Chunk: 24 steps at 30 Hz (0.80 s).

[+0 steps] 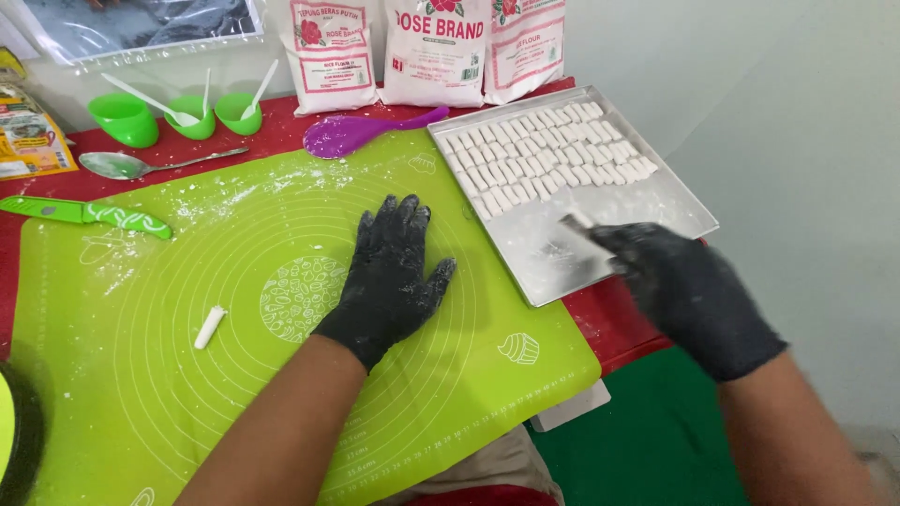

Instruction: Rolling dough into thin cylinders and cutting them into small uniform pieces using a scraper on a silicone mat.

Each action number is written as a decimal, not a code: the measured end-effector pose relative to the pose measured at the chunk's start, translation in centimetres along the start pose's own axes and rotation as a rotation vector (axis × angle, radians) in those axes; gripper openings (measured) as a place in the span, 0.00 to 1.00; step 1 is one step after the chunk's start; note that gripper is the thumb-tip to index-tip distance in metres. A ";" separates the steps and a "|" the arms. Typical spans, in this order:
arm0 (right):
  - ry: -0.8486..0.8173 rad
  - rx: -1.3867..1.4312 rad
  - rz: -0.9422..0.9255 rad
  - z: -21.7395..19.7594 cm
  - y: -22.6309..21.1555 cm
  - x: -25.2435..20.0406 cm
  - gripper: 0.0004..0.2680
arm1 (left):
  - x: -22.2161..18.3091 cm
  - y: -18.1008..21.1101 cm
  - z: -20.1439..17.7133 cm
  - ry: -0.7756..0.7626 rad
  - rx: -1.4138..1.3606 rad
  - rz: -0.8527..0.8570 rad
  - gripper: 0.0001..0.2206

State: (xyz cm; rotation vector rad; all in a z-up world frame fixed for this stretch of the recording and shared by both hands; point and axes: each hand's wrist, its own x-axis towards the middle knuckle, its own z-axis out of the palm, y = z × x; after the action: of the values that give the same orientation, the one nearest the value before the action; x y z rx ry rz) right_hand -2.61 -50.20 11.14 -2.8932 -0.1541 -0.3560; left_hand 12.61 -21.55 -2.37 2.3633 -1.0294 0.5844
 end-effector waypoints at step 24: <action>-0.273 -0.057 0.220 2.0 -5.9 3.2 0.17 | 0.3 0.2 -0.2 -0.123 0.024 -0.090 0.34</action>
State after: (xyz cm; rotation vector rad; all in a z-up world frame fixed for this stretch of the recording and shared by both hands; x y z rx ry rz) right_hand 0.17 -43.73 11.24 -2.9629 0.1322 0.0741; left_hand 12.61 -21.70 -2.07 2.4776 -0.9673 0.4254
